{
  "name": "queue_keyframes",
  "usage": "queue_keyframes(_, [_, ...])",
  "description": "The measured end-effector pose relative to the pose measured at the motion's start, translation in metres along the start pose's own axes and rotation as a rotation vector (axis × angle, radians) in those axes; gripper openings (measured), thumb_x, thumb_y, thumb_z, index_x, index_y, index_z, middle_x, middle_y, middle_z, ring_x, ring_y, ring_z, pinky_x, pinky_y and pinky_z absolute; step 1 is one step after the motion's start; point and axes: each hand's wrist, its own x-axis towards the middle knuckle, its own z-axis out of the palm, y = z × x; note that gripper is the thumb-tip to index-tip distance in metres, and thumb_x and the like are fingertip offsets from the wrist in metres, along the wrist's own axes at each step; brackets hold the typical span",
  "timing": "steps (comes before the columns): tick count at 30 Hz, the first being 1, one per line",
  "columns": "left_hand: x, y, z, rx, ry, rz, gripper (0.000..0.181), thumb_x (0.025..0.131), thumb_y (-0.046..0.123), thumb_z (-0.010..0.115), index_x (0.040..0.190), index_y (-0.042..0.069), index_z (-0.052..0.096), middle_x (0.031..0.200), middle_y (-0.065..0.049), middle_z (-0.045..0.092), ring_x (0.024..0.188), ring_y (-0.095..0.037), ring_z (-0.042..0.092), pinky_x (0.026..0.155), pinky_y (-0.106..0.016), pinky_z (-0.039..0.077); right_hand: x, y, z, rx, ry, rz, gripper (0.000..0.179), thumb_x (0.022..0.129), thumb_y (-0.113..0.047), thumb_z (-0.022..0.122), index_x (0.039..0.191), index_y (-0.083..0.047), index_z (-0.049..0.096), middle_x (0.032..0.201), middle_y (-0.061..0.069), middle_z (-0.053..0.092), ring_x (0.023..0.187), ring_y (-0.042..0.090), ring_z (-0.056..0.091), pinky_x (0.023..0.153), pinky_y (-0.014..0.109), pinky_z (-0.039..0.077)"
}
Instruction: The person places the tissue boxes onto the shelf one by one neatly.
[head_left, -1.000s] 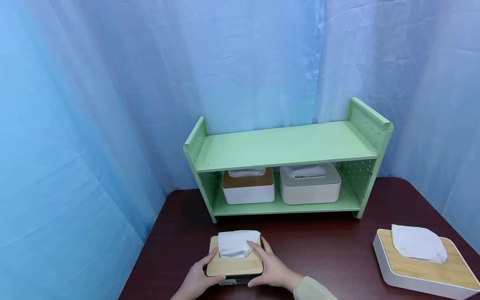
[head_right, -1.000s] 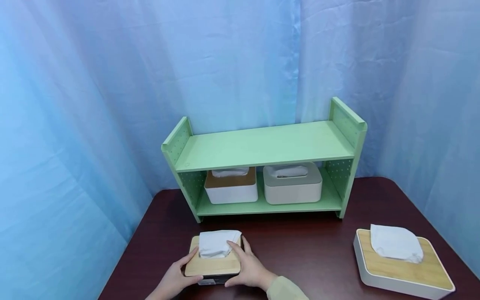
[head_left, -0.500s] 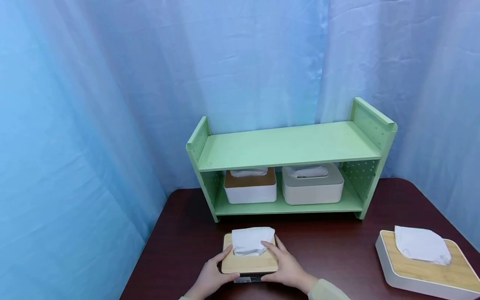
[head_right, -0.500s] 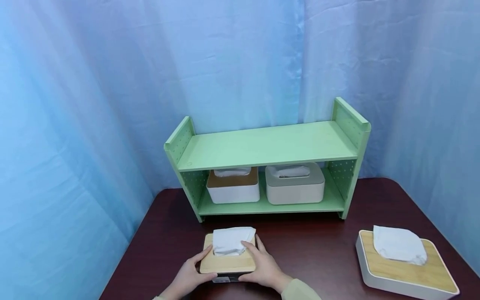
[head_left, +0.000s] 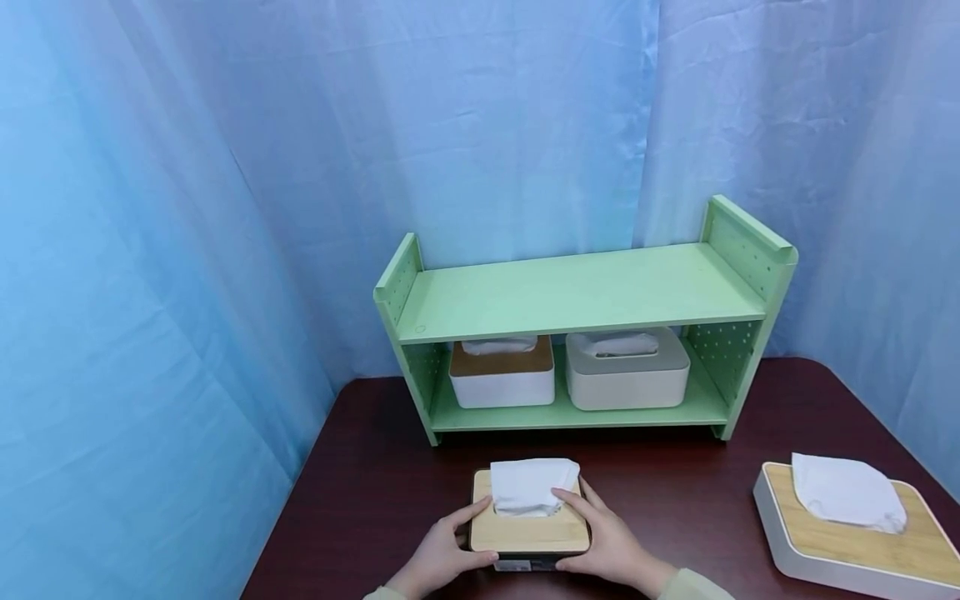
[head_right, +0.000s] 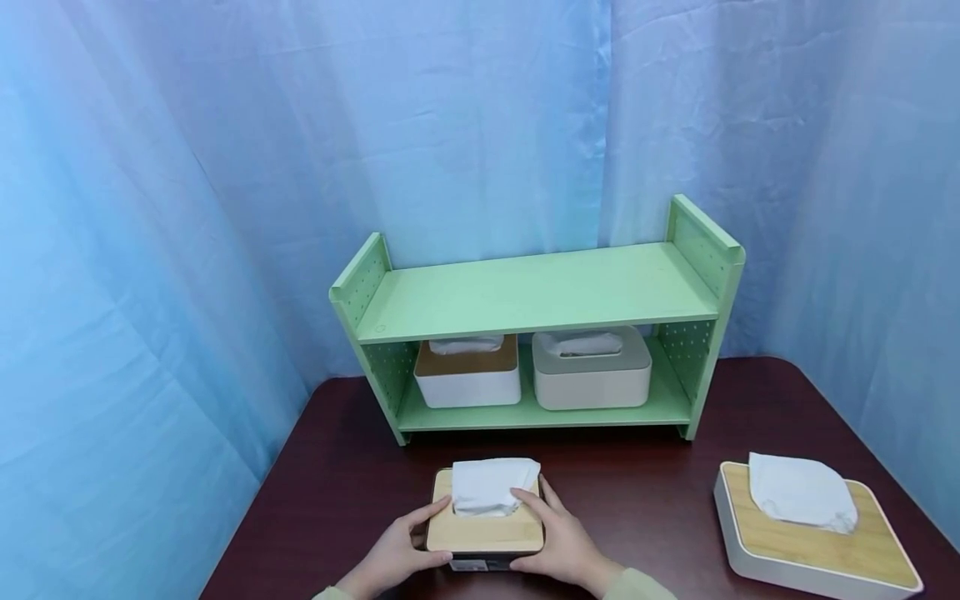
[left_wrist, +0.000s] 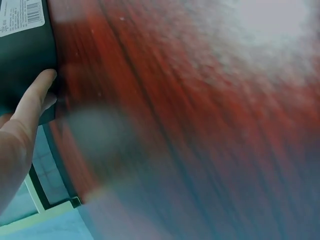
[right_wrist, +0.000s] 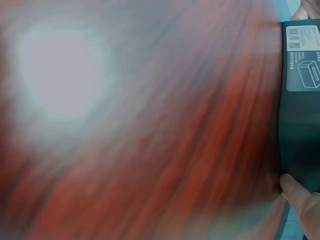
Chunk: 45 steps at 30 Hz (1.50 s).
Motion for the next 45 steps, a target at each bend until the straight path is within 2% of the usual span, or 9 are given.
queue_keyframes(8, [0.001, 0.003, 0.008, 0.025, -0.014, 0.015, 0.071, 0.075, 0.008, 0.079, 0.139, 0.006, 0.048, 0.141, -0.025, 0.043, 0.107, -0.026, 0.060, 0.076, -0.021, 0.052, -0.011, 0.008, -0.010, 0.021, 0.012, -0.024, 0.090, 0.056, -0.036, 0.090, 0.135, -0.023, 0.050, 0.140, 0.043, 0.029, 0.116, 0.058, 0.045, 0.077, 0.058, 0.047])
queue_keyframes(18, [0.002, 0.006, 0.016, 0.040, -0.003, 0.014, 0.072, 0.073, 0.010, 0.081, 0.137, 0.007, 0.050, 0.138, -0.025, 0.046, 0.108, -0.023, 0.061, 0.078, -0.020, 0.052, -0.019, 0.012, -0.010, 0.033, 0.101, -0.006, 0.088, 0.049, -0.033, 0.093, 0.129, -0.023, 0.056, 0.135, 0.042, 0.038, 0.114, 0.059, 0.046, 0.081, 0.064, 0.044])
queue_keyframes(28, [-0.001, 0.012, 0.020, -0.026, 0.002, 0.022, 0.072, 0.073, 0.007, 0.080, 0.138, 0.005, 0.049, 0.140, -0.028, 0.043, 0.107, -0.022, 0.061, 0.077, -0.022, 0.054, -0.021, 0.008, -0.015, 0.029, 0.095, 0.019, 0.089, 0.050, -0.035, 0.092, 0.130, -0.024, 0.056, 0.137, 0.041, 0.036, 0.116, 0.058, 0.045, 0.083, 0.063, 0.044])
queue_keyframes(32, [-0.004, 0.022, 0.017, -0.029, 0.022, 0.017, 0.069, 0.074, 0.008, 0.080, 0.137, 0.006, 0.050, 0.138, -0.027, 0.045, 0.103, -0.017, 0.062, 0.075, -0.021, 0.054, -0.020, 0.002, -0.019, 0.041, 0.111, 0.008, 0.090, 0.050, -0.033, 0.093, 0.131, -0.023, 0.055, 0.138, 0.041, 0.035, 0.116, 0.058, 0.046, 0.082, 0.062, 0.045])
queue_keyframes(38, [-0.009, 0.046, 0.008, -0.030, 0.057, 0.061, 0.067, 0.075, 0.007, 0.079, 0.136, 0.005, 0.051, 0.139, -0.030, 0.043, 0.096, -0.015, 0.065, 0.073, -0.022, 0.055, -0.012, -0.016, -0.033, 0.025, 0.149, -0.026, 0.090, 0.049, -0.026, 0.093, 0.131, -0.021, 0.056, 0.137, 0.042, 0.036, 0.114, 0.056, 0.049, 0.080, 0.059, 0.047])
queue_keyframes(45, [-0.017, 0.089, -0.012, 0.037, 0.112, 0.126, 0.067, 0.074, 0.009, 0.080, 0.135, 0.005, 0.052, 0.143, -0.034, 0.033, 0.099, -0.024, 0.064, 0.073, -0.023, 0.055, 0.009, -0.047, -0.057, -0.063, 0.205, -0.186, 0.091, 0.051, -0.024, 0.093, 0.133, -0.019, 0.053, 0.140, 0.037, 0.036, 0.116, 0.046, 0.053, 0.081, 0.046, 0.051])
